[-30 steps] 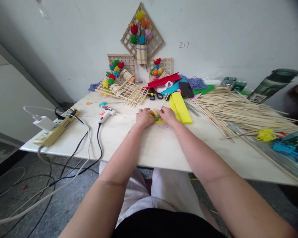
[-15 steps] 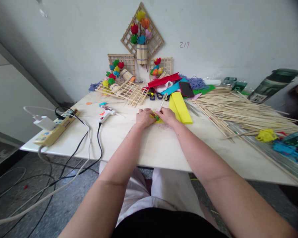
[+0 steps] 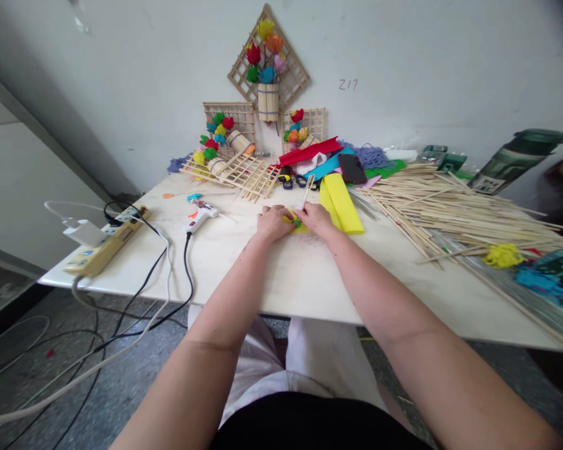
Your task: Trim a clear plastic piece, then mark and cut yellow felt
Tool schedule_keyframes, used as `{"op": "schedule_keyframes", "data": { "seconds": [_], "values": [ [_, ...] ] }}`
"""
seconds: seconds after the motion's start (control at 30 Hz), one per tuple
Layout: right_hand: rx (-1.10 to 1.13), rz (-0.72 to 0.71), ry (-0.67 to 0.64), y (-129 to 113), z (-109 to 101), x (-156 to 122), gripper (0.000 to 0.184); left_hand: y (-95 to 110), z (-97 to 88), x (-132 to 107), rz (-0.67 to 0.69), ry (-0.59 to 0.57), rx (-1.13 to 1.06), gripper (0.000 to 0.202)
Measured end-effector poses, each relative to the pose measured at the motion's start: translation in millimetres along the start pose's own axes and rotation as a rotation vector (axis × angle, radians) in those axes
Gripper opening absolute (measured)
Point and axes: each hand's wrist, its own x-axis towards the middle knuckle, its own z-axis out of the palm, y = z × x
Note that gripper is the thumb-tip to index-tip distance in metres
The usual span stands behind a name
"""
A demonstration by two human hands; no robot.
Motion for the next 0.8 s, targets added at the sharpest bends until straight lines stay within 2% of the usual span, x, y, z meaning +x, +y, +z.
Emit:
{"op": "schedule_keyframes", "data": {
  "seconds": [0.8],
  "values": [
    [0.063, -0.012, 0.028, 5.3, 3.2, 2.6, 0.036, 1.8, -2.1, -0.6, -0.011, -0.011, -0.001, 0.025]
  ]
}}
